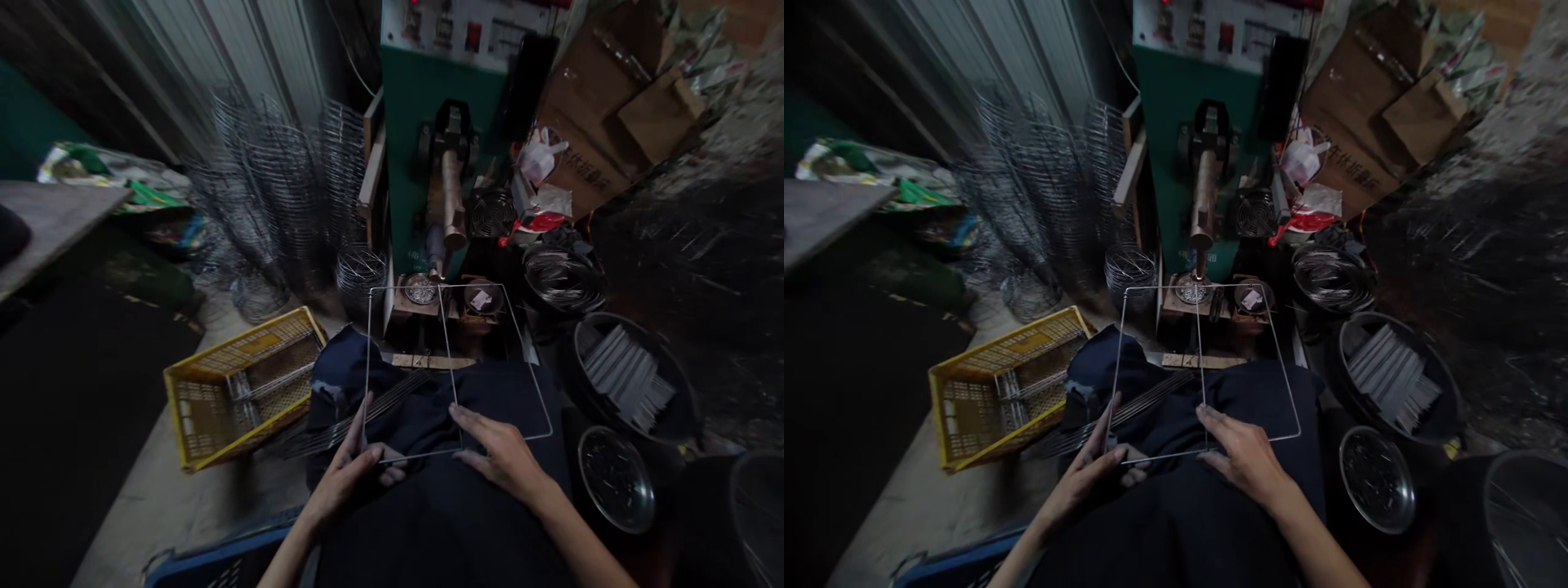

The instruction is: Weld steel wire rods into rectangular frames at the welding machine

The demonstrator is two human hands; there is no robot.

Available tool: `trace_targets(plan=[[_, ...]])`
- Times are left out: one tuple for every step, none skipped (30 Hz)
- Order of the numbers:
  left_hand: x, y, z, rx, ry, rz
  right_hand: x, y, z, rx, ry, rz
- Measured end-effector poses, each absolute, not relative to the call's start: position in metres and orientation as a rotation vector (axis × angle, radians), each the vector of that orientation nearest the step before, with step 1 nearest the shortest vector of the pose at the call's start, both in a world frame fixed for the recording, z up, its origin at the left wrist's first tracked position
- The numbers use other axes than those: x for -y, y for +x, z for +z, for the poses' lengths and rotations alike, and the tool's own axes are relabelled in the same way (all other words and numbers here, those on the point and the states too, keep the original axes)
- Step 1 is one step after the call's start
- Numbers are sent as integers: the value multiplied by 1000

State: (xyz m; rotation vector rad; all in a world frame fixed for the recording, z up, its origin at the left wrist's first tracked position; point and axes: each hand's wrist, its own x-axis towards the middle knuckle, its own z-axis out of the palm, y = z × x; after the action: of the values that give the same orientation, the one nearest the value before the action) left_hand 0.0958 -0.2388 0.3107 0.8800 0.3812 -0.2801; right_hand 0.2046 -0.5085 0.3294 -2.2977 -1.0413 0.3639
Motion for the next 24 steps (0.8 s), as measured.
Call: trace_targets(plan=[[239, 95, 312, -379, 885, -282, 509, 204, 330, 1039, -2298, 359], [240, 95, 313, -373, 889, -282, 510, 203, 331, 1040, -2298, 350], [240, 95, 314, -363, 890, -280, 511, 203, 333, 1043, -2298, 339], [241, 95, 315, -350, 887, -276, 511, 203, 334, 1047, -2298, 327], [242, 95, 316, -336, 880, -271, 512, 203, 335, 1050, -2299, 316], [242, 95, 317, -325, 874, -266, 512, 203, 336, 1053, -2300, 307], [242, 96, 317, -315, 868, -261, 512, 204, 337, 1054, -2302, 298], [243, 96, 317, -308, 868, -258, 513, 204, 338, 1054, -2303, 292], [243, 96, 317, -303, 872, -257, 513, 204, 338, 1055, -2302, 287], [243, 96, 317, -298, 876, -257, 513, 204, 339, 1056, -2300, 281], [243, 96, 316, -294, 879, -258, 513, 204, 339, 1057, -2296, 277], [243, 96, 316, -293, 879, -259, 512, 204, 339, 1058, -2291, 272], [243, 97, 316, -295, 878, -260, 512, 204, 339, 1059, -2285, 267], [243, 97, 317, -299, 875, -259, 512, 205, 339, 1058, -2280, 264], [242, 97, 317, -303, 873, -257, 512, 205, 339, 1055, -2277, 265], [242, 98, 317, -307, 875, -255, 512, 206, 339, 1050, -2275, 268], [242, 99, 318, -312, 882, -253, 511, 207, 339, 1045, -2275, 277], [242, 100, 318, -316, 889, -251, 511, 208, 339, 1040, -2276, 289], [242, 101, 319, -320, 895, -250, 510, 209, 340, 1035, -2275, 304], [242, 102, 319, -321, 898, -251, 510, 210, 340, 1029, -2272, 318], [241, 103, 318, -318, 893, -253, 509, 211, 341, 1022, -2268, 334], [241, 103, 318, -313, 885, -253, 509, 212, 342, 1012, -2264, 349], [242, 103, 318, -309, 873, -251, 509, 212, 343, 999, -2260, 362], [242, 102, 317, -308, 862, -249, 509, 212, 343, 982, -2257, 374]])
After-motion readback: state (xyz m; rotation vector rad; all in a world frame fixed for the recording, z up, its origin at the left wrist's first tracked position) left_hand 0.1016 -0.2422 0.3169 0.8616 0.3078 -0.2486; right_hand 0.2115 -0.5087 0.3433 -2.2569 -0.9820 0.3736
